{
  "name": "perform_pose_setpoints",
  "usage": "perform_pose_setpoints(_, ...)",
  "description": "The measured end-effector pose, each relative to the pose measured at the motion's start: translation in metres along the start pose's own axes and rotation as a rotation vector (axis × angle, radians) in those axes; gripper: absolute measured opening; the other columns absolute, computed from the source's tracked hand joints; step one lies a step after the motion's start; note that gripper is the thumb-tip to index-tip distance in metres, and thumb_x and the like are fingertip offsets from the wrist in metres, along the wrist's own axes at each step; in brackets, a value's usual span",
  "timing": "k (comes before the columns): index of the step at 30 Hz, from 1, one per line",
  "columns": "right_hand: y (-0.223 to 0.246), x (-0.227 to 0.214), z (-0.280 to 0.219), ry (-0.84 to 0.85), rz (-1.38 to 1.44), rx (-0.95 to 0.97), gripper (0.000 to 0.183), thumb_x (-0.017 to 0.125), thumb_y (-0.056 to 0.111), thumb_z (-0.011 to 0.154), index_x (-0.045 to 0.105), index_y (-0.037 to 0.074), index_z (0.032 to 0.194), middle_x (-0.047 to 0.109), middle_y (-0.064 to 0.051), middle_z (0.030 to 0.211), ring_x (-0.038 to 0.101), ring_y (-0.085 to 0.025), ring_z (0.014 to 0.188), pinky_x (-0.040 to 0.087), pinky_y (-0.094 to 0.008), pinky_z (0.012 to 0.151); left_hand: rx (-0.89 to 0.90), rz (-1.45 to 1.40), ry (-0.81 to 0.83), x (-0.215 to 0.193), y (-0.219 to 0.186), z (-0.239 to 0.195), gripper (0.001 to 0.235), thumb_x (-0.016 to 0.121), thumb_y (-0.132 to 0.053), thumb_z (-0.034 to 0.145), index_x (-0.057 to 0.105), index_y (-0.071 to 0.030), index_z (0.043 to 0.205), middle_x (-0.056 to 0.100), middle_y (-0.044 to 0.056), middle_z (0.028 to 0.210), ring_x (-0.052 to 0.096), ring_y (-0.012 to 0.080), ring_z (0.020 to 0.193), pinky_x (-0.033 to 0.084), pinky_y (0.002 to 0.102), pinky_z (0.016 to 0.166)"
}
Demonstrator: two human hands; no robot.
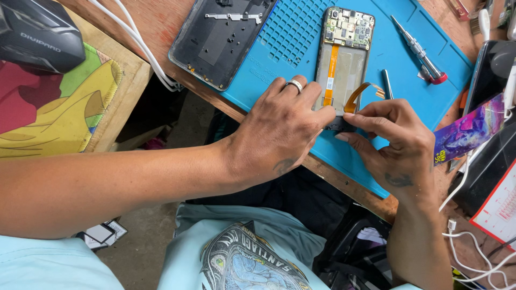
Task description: The person uses a screwdriver and tweezers to carefully remove and reposition a ribbon cable on a disassembled smartphone. They repeatedly pry and adjust the connector area on the phone's logic board while working on a blue anti-static mat.
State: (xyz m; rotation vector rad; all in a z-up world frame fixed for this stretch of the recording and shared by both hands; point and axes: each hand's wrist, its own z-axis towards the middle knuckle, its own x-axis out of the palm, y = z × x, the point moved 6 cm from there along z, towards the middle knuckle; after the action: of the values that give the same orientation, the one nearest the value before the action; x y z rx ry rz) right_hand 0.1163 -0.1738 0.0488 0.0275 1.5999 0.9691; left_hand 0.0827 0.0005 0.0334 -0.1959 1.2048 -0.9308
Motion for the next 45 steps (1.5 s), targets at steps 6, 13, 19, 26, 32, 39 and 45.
perform_pose_setpoints(6, 0.002, 0.002, -0.005, -0.010, 0.027, -0.091, 0.033, 0.082, -0.004, 0.092, 0.073, 0.006, 0.122, 0.063, -0.011, 0.114, 0.068, -0.015, 0.094, 0.059, -0.027, 0.077, 0.002, 0.004, 0.023, 0.001, 0.000, 0.000, 0.010, 0.068, -0.005, 0.088, 0.065, -0.003, 0.098, 0.059, 0.016, 0.097, 0.059, 0.0286, 0.094, 0.047, 0.043, 0.085)
perform_pose_setpoints(13, 0.007, 0.003, -0.009, -0.030, -0.101, -0.151, 0.030, 0.079, -0.005, 0.098, 0.075, 0.009, 0.125, 0.063, -0.013, 0.113, 0.068, -0.019, 0.087, 0.056, -0.029, 0.071, -0.002, 0.001, 0.032, -0.001, -0.001, 0.002, 0.013, 0.068, -0.004, 0.088, 0.064, -0.002, 0.100, 0.059, 0.017, 0.098, 0.059, 0.0300, 0.095, 0.048, 0.044, 0.085)
perform_pose_setpoints(19, 0.008, 0.005, -0.010, -0.045, -0.067, -0.135, 0.027, 0.079, -0.004, 0.100, 0.074, 0.006, 0.124, 0.062, -0.013, 0.116, 0.067, -0.018, 0.087, 0.057, -0.028, 0.074, -0.066, -0.097, 0.023, -0.003, 0.002, 0.003, 0.019, 0.072, -0.006, 0.086, 0.062, -0.001, 0.102, 0.056, 0.018, 0.102, 0.057, 0.0314, 0.098, 0.048, 0.044, 0.087)
perform_pose_setpoints(26, -0.004, 0.007, -0.009, -0.074, 0.010, -0.018, 0.025, 0.085, 0.001, 0.093, 0.076, 0.004, 0.117, 0.061, -0.010, 0.110, 0.066, -0.017, 0.091, 0.056, -0.029, 0.078, -0.184, -0.173, 0.059, -0.001, 0.010, 0.003, 0.025, 0.077, -0.012, 0.085, 0.061, -0.003, 0.101, 0.054, 0.015, 0.101, 0.056, 0.0298, 0.097, 0.047, 0.044, 0.086)
perform_pose_setpoints(32, -0.011, 0.004, -0.007, 0.006, 0.028, -0.021, 0.030, 0.080, -0.001, 0.095, 0.077, 0.011, 0.122, 0.062, -0.009, 0.107, 0.064, -0.016, 0.089, 0.052, -0.028, 0.071, -0.063, -0.167, -0.027, 0.000, 0.002, 0.001, 0.015, 0.072, -0.005, 0.091, 0.065, -0.003, 0.104, 0.053, 0.013, 0.105, 0.054, 0.0272, 0.099, 0.047, 0.040, 0.087)
perform_pose_setpoints(39, -0.014, 0.000, -0.007, 0.003, 0.026, -0.008, 0.031, 0.080, -0.003, 0.093, 0.076, 0.011, 0.120, 0.066, -0.008, 0.108, 0.067, -0.016, 0.092, 0.053, -0.028, 0.073, -0.005, -0.026, -0.003, 0.005, -0.002, 0.000, 0.007, 0.069, 0.001, 0.085, 0.065, -0.003, 0.089, 0.053, 0.017, 0.107, 0.054, 0.0290, 0.102, 0.048, 0.041, 0.089)
perform_pose_setpoints(45, -0.017, -0.009, -0.006, 0.005, 0.064, -0.052, 0.023, 0.080, -0.004, 0.093, 0.076, 0.008, 0.112, 0.071, -0.007, 0.112, 0.071, -0.015, 0.092, 0.058, -0.026, 0.079, -0.003, 0.006, 0.026, 0.002, -0.004, 0.002, 0.008, 0.072, -0.003, 0.084, 0.067, -0.005, 0.089, 0.052, 0.017, 0.103, 0.052, 0.0295, 0.097, 0.043, 0.044, 0.085)
